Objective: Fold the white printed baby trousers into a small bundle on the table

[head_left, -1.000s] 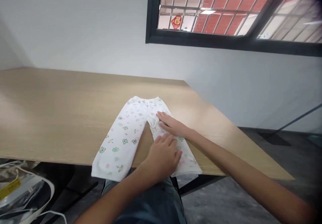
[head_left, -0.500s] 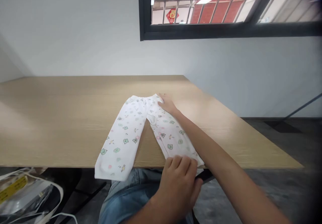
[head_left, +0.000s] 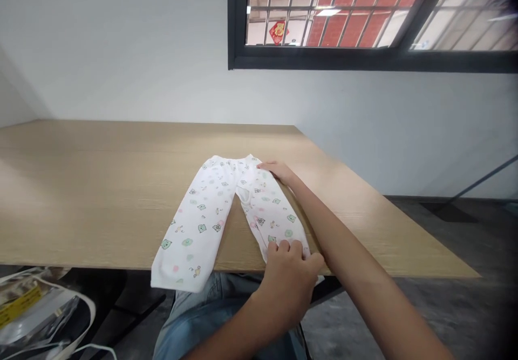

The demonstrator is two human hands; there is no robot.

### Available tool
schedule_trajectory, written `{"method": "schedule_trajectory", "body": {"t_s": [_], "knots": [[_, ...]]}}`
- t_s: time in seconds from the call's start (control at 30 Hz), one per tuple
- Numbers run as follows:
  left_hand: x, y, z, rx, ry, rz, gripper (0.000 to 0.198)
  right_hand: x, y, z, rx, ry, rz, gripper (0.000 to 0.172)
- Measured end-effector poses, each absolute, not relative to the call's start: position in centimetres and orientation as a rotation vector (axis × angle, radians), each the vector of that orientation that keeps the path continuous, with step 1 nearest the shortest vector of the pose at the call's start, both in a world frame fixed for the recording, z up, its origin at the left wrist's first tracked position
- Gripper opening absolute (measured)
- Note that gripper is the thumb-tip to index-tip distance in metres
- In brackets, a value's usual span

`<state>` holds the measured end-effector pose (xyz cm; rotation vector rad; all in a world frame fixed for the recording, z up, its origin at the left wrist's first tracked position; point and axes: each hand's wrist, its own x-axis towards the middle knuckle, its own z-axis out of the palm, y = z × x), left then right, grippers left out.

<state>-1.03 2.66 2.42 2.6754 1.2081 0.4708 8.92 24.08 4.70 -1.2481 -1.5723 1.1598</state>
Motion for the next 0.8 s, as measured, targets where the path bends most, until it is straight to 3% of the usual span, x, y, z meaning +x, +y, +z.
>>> {"method": "schedule_trajectory", "body": {"t_s": [0.1, 0.27, 0.33, 0.47, 0.67, 0.8], "knots": [[-1.9, 2.8, 3.1, 2.507, 1.167, 0.642, 0.007, 8.4, 23.7, 5.2, -1.22, -1.508, 1.17, 0.032], [-6.6, 1.2, 5.6, 1.919, 1.333, 1.087, 0.01, 6.1, 23.8, 7.6, -1.106, -1.419, 1.135, 0.015], [-9.5, 0.0, 6.2, 1.719, 1.523, 1.134, 0.008, 4.2, 24.0, 8.7, -1.056, -1.449, 1.134, 0.016], [-15.3, -1.6, 5.4, 1.527, 1.922, 1.043, 0.02, -0.9, 24.2, 9.0, -1.048, -1.63, 1.131, 0.015], [-19.8, -1.5, 2.1, 1.598, 2.166, 0.709, 0.026, -6.8, 23.4, 4.9, -1.102, -1.992, 0.994, 0.019], [-20.2, -1.4, 0.6, 1.906, 2.379, 0.723, 0.031, -6.4, 23.0, 3.7, -1.072, -2.135, 0.914, 0.034]]}}
